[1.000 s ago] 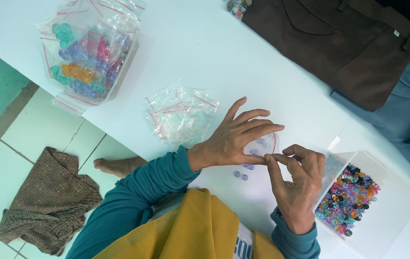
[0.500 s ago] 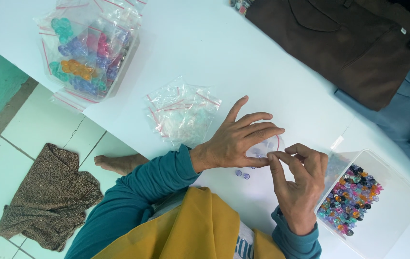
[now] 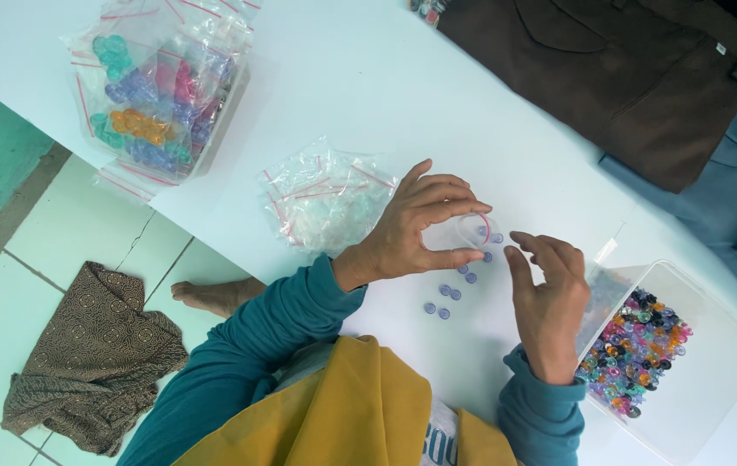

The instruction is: Sorting small colorful beads and placing them into small plastic bags

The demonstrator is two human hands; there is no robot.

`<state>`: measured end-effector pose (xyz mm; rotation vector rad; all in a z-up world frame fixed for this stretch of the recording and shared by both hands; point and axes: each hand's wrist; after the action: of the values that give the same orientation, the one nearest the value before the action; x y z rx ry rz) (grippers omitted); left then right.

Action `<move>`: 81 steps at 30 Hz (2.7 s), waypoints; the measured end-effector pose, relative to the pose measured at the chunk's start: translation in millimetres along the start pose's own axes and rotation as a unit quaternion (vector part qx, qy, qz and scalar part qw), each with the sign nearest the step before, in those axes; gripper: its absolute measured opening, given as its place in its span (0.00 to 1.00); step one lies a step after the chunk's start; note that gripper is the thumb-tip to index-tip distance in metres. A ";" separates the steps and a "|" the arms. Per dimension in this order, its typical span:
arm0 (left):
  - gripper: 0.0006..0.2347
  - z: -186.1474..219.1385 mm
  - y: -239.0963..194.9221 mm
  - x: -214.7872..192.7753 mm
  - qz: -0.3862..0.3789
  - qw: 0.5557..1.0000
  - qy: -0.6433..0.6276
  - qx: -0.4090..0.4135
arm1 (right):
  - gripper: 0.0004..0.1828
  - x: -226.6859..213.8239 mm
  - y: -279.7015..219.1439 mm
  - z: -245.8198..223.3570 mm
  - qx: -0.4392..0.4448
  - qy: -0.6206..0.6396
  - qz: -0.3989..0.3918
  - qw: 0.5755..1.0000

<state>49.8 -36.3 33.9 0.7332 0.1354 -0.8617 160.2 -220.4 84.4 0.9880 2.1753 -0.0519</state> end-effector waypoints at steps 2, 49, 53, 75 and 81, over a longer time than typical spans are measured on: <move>0.23 -2.0 -1.6 2.2 0.000 1.000 -0.009 -0.006 | 0.10 8.4 2.5 2.1 0.010 -0.010 -0.009 1.000; 0.25 -1.3 -6.0 23.0 -0.002 0.992 0.094 0.079 | 0.12 23.4 -8.8 8.5 -0.155 0.132 0.110 0.973; 0.25 -1.7 -6.7 25.0 -0.011 0.992 0.095 0.083 | 0.12 19.9 -6.9 8.2 -0.159 0.140 0.109 0.971; 0.25 -6.4 -0.7 14.7 0.014 0.991 0.109 0.072 | 0.09 30.1 -9.6 37.2 -0.005 -0.002 -0.083 0.997; 0.25 -3.1 -1.8 16.7 0.000 0.992 0.106 0.069 | 0.11 9.0 -4.1 10.6 -0.060 0.093 0.058 0.992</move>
<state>60.1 -45.8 24.1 0.9549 0.2670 -0.7971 160.0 -220.9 70.0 1.0842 2.2546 0.2316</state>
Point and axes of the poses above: each hand's wrist, its own y-axis towards the middle knuckle, its own x-axis out of the palm, z = x × y, and after that the axes turned 9 degrees about y, right-handed
